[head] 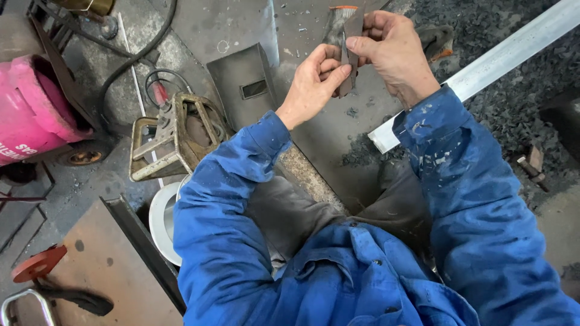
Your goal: The person sits on the floor and folds a small rectangular metal sheet by hand. They repeatedly bend the sheet along a central line, aligning the edges and pressing the fold to create a sharp crease.
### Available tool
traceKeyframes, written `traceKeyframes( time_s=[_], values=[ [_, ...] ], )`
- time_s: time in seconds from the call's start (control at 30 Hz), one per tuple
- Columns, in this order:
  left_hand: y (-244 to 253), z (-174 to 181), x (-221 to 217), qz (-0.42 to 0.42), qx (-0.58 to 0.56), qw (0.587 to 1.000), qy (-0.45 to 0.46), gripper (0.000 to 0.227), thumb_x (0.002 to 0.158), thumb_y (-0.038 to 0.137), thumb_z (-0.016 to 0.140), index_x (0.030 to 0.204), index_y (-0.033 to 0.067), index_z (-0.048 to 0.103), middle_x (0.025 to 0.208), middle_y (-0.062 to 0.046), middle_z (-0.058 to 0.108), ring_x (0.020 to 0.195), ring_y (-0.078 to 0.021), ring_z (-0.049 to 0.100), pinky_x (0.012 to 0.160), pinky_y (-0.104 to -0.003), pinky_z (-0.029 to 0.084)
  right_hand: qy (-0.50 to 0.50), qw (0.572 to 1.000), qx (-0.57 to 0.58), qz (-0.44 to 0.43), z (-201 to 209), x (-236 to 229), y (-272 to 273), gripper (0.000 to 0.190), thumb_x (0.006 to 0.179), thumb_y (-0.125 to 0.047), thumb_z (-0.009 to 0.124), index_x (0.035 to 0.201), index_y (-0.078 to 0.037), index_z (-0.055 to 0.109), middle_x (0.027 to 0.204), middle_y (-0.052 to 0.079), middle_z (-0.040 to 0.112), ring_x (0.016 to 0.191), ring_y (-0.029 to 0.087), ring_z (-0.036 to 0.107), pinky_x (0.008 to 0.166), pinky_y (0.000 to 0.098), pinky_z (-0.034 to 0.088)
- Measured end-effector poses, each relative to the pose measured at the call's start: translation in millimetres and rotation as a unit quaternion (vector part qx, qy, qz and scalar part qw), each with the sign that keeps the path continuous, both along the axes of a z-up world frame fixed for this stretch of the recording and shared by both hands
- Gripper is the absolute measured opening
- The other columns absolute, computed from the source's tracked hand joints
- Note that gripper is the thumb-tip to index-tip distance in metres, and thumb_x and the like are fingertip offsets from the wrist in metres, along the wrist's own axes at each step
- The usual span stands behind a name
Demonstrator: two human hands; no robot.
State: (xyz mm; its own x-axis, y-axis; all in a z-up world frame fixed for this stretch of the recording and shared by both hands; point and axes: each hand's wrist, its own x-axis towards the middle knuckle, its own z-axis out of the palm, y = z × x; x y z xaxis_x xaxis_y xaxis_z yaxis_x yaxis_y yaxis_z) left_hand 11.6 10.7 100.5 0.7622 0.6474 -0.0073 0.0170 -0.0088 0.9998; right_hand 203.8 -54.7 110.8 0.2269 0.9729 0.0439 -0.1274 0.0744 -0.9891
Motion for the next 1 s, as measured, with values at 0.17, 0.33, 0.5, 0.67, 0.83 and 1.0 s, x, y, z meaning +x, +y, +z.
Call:
traceKeyframes(
  time_s=[0.17,0.33,0.5,0.67,0.83,1.0],
  values=[
    [1.0,3.1,-0.7,-0.001,0.001,1.000,0.006,0.023,0.105,0.013,0.065,0.121,0.0017,0.053,0.093,-0.002,0.069,0.077,-0.0063,0.062,0.063,-0.024,0.052,0.006,1.000,0.001,0.005,2.2,-1.0,-1.2,0.025,0.100,-0.004,0.072,0.124,0.001,0.067,0.103,0.003,0.072,0.082,0.008,0.066,0.070,0.0241,0.055],
    [0.8,2.5,-0.7,-0.004,0.005,1.000,-0.009,0.022,0.106,0.012,0.065,0.121,0.0014,0.053,0.090,-0.002,0.068,0.075,-0.0070,0.061,0.063,-0.025,0.051,0.021,1.000,-0.001,0.012,-0.7,-0.1,0.0,0.024,0.100,-0.003,0.071,0.124,0.002,0.067,0.102,0.003,0.072,0.082,0.008,0.065,0.071,0.0242,0.054],
    [-0.9,4.6,-0.8,-0.006,-0.001,1.000,-0.010,0.022,0.106,0.011,0.065,0.120,0.0008,0.053,0.088,-0.003,0.068,0.074,-0.0077,0.062,0.062,-0.025,0.050,0.009,1.000,-0.006,0.004,0.7,-1.3,-0.2,0.026,0.099,-0.004,0.072,0.125,0.002,0.067,0.102,0.004,0.073,0.082,0.008,0.066,0.070,0.0234,0.055],
    [-1.9,5.7,-0.6,-0.001,-0.001,1.000,0.001,0.022,0.105,0.012,0.065,0.119,0.0012,0.053,0.088,-0.003,0.068,0.072,-0.0073,0.061,0.060,-0.025,0.049,0.012,1.000,-0.005,0.000,-3.1,-0.8,-0.1,0.029,0.099,-0.003,0.073,0.126,0.003,0.067,0.102,0.004,0.073,0.082,0.008,0.066,0.070,0.0235,0.055],
    [0.0,4.2,-0.5,-0.001,-0.008,1.000,0.003,0.023,0.104,0.013,0.065,0.119,0.0009,0.053,0.088,-0.002,0.069,0.072,-0.0072,0.061,0.060,-0.025,0.049,0.010,1.000,-0.006,-0.002,1.0,-2.7,-2.2,0.030,0.099,-0.003,0.073,0.127,0.004,0.066,0.102,0.005,0.073,0.082,0.008,0.066,0.070,0.0237,0.054],
    [2.8,0.1,1.2,0.014,0.022,0.999,0.031,0.022,0.105,0.019,0.066,0.114,0.0010,0.056,0.078,0.000,0.068,0.070,-0.0071,0.062,0.061,-0.026,0.055,-0.007,1.000,-0.015,-0.019,4.3,-4.0,-4.0,0.029,0.099,-0.005,0.073,0.127,0.001,0.066,0.103,0.004,0.074,0.085,0.008,0.070,0.070,0.0242,0.057]
  ],
)
